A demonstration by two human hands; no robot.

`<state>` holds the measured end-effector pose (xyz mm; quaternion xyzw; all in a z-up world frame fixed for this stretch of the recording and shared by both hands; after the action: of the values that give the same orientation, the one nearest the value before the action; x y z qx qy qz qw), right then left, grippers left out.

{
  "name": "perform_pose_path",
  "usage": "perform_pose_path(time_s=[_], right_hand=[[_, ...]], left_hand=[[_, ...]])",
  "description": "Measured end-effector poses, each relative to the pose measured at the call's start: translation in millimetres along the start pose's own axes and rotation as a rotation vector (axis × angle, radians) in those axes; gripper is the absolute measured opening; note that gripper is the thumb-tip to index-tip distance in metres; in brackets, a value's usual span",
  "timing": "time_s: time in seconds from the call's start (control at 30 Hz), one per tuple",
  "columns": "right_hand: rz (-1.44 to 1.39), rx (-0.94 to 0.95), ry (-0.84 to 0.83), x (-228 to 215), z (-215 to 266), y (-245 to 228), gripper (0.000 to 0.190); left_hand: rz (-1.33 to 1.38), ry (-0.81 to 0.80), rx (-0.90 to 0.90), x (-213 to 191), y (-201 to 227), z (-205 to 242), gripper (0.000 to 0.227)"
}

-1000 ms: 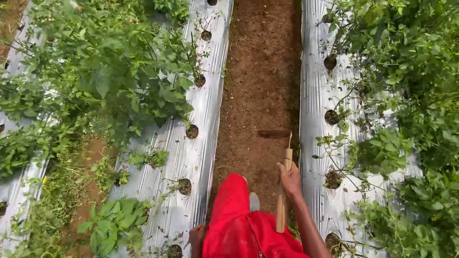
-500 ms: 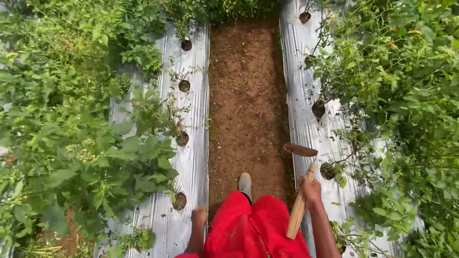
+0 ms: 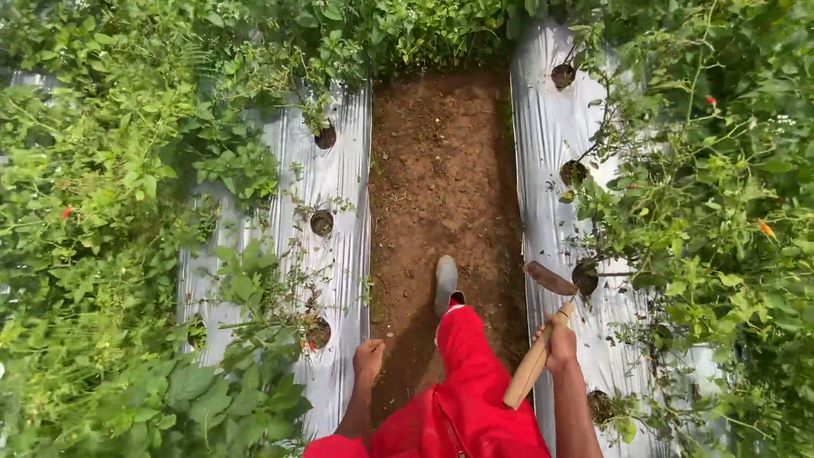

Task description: Using a hoe to remove weeds from the soil between rows of crops covered in plastic mulch.

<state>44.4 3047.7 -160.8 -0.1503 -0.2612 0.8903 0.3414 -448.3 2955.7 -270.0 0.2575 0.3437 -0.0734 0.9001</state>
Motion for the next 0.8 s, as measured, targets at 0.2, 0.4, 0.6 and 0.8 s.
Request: perform_pose_path(time_s=[0.2, 0.4, 0.6, 0.8], right_hand=[[-0.016, 0.066, -0.014, 148, -125, -96, 0.015], [-0.002, 0.091, -0.049, 312, -139, -204, 0.023], [-0.019, 0.180, -0.115, 445, -224, -250, 0.033], [-0.191, 0.195, 0.192, 547, -324, -303, 0.022]], left_hand=[[-0.258, -0.024, -0.283, -6, 75, -107, 0.060], [-0.444, -0.064, -0.374, -31, 228, -164, 0.064], [-0.485, 0.002, -0.126, -24, 401, -303, 0.033], [-0.544, -0.136, -0.154, 33, 499, -498, 0.077]])
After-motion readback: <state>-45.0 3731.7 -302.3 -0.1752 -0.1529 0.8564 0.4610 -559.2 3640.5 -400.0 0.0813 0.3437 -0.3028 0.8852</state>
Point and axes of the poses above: each hand's wrist, its own z-axis away from the middle knuckle, its own x-axis out of the palm, y = z × x, the point moved 8 cm from there along -z, towards the middle knuckle, and after that the axes turned 6 degrees about y, right-handed, at the moved point
